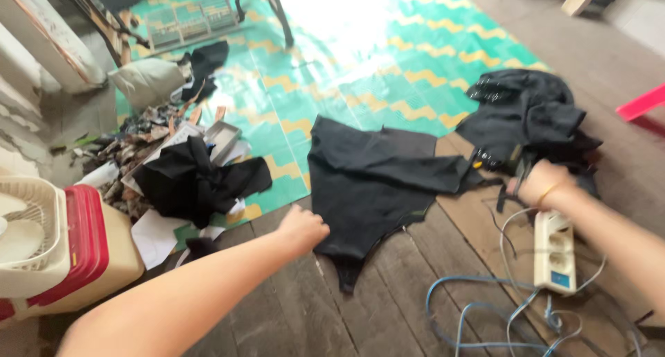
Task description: The person uses scissors to cut a piece of black fabric laid out on the floor, following a marked line. They trim the edges and remove excess material, then lift and inspect the cut piece.
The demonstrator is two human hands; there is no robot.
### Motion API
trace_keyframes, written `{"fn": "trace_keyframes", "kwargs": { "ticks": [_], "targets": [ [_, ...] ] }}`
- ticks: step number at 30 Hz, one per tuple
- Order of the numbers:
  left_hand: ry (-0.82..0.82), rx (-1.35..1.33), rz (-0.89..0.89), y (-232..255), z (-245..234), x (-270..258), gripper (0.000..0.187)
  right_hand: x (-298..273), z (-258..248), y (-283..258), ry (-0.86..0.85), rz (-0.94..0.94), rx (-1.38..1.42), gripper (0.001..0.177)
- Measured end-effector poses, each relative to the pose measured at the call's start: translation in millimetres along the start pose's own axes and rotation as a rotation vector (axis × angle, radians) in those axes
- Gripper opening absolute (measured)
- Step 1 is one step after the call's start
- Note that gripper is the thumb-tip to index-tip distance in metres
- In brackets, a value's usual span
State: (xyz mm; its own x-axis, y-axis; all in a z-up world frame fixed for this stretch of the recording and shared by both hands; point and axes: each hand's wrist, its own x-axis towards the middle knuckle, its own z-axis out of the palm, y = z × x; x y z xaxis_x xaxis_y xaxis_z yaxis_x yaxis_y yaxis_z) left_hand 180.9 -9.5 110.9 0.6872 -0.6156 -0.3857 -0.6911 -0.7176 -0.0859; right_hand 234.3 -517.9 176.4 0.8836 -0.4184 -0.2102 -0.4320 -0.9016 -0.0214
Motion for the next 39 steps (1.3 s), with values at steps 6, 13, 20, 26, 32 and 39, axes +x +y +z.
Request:
{"fn": "trace_keyframes", "kwargs": {
  "ticks": [6, 13, 20, 26, 32, 39],
  "targets": [
    [0.133, -0.046, 0.163, 48, 57, 61, 0.028, -63, 140, -17, -0.534, 0.245, 0.403, 0.057],
    [0.097, -0.242, 0.067, 36, 110, 47, 0.038, -96, 258, 3, -0.327, 0.243, 0.386, 0.071],
    [0.32, -0.301, 0.319, 27, 114, 7, 0.031, -86, 281, 46, -0.257, 0.071, 0.05, 0.063],
    [0.326, -0.485, 0.218, 77, 114, -14, 0.037, -99, 278, 47, -0.251, -0.114, -0.088, 0.062],
    [0.328, -0.548, 0.149, 85, 108, -3, 0.023, -97, 266, 33, -0.36, -0.213, -0.258, 0.046],
    [0.337, -1.101, -0.296, 79, 88, -3, 0.014, -110, 252, 19, -0.362, -0.28, -0.38, 0.04]
  ]
}}
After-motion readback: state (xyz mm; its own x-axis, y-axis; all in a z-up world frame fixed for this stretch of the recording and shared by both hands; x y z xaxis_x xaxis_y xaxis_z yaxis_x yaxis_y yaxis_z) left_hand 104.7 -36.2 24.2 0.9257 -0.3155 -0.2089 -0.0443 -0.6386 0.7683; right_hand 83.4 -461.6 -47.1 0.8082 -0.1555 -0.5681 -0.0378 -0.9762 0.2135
